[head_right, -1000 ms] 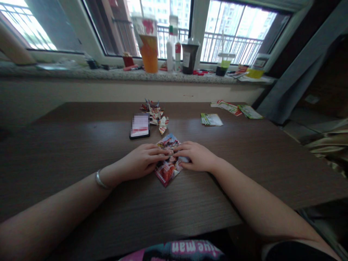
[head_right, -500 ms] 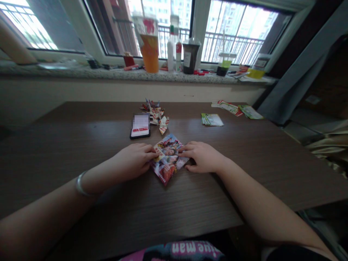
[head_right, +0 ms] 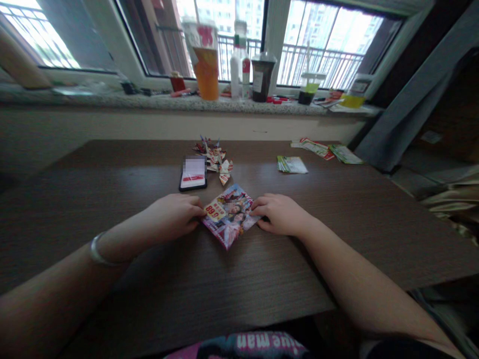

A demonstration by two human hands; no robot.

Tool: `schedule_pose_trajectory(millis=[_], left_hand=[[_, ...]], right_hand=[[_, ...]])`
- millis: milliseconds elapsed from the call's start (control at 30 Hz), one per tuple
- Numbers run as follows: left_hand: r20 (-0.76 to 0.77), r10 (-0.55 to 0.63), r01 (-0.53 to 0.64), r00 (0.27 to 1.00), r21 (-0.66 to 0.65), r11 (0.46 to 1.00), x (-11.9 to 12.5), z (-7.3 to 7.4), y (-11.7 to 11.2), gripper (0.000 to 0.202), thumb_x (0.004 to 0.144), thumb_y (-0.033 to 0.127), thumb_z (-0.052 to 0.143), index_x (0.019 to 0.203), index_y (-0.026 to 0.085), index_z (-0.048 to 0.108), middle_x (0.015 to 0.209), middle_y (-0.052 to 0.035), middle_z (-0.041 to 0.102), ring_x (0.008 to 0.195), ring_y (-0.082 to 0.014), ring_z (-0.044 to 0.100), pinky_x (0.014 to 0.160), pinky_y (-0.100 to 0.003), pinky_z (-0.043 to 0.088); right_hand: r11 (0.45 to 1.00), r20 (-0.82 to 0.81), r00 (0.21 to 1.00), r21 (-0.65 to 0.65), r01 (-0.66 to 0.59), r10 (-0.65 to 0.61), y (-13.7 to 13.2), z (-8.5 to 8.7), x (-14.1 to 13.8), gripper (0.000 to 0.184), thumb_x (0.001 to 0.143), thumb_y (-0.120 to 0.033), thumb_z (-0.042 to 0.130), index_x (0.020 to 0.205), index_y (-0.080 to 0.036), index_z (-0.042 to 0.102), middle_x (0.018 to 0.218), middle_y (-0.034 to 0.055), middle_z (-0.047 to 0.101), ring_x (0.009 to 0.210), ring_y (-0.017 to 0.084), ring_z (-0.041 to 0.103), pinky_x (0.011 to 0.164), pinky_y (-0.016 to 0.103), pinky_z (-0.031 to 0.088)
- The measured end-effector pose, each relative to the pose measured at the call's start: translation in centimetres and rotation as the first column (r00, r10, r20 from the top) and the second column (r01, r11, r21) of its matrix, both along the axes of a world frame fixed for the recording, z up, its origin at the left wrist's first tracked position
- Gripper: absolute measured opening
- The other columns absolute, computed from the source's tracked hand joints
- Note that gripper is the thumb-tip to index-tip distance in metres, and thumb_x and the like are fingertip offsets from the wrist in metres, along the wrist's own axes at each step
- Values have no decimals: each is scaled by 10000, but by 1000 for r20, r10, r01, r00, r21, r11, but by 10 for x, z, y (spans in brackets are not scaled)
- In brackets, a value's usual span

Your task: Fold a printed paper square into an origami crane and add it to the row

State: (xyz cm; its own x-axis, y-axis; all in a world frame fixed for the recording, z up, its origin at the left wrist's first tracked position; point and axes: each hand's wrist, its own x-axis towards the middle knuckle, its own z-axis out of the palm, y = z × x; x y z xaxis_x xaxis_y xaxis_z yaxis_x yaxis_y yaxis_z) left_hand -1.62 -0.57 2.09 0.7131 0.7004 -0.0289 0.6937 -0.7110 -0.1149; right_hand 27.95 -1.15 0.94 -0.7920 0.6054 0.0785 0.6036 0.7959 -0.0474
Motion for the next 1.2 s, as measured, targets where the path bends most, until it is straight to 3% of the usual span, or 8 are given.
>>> schedule_pose_trajectory(millis=[267,467,567,667,833,1067,1200], left_hand=[[-29,20,-19,999,63,998,3,3,-2,191,837,330,559,833,209,707,797,-52,647,701,-201,602,616,-302,431],[83,67,-80,994,168,983,7,-11,6,389,897,485,491,770,164,670,737,-73,652,691,-213,604,610,-310,413],[133,71,-96,989,189,977,6,-18,10,436,908,517,461,744,161,652,721,-81,650,680,-215,599,611,-313,408],[160,97,-127,982,187,974,6,-22,12,473,927,537,411,750,162,640,755,-89,660,705,-228,609,637,-328,422],[179,154,-186,972,185,965,8,-26,12,409,945,473,411,785,162,624,793,-86,661,745,-241,609,665,-343,436],[194,197,-229,961,157,961,11,-28,12,359,933,454,442,803,163,606,814,-88,656,770,-242,597,656,-330,430],[172,250,-274,953,128,953,13,-26,10,382,932,480,421,822,159,598,842,-94,662,743,-234,605,618,-317,414]], right_hand=[[991,35,991,48,127,-129,-3,-1,1,238,907,-278,497,984,-260,722,1007,30,697,903,173,650,739,260,468],[975,22,975,21,221,-222,-2,0,-2,254,916,-314,482,915,-219,718,958,36,709,854,180,658,699,264,449],[954,-12,954,10,299,-299,-2,-1,-6,234,905,-322,497,997,-235,694,913,27,721,822,183,662,664,268,433],[899,-99,894,-52,434,-437,-2,-4,-11,311,886,-372,534,1174,-280,608,889,-6,732,756,170,665,613,259,414],[845,-149,831,-92,527,-535,-2,-10,-20,324,889,-394,524,1164,-225,554,851,8,726,725,169,665,595,258,415],[867,-137,864,60,495,-485,-1,-21,-28,465,897,-414,487,1319,-222,441,1210,72,653,1001,237,660,722,310,490],[860,-113,857,42,509,-502,1,-22,-29,474,901,-447,474,1319,-224,451,1230,65,642,1035,241,649,756,320,504]])
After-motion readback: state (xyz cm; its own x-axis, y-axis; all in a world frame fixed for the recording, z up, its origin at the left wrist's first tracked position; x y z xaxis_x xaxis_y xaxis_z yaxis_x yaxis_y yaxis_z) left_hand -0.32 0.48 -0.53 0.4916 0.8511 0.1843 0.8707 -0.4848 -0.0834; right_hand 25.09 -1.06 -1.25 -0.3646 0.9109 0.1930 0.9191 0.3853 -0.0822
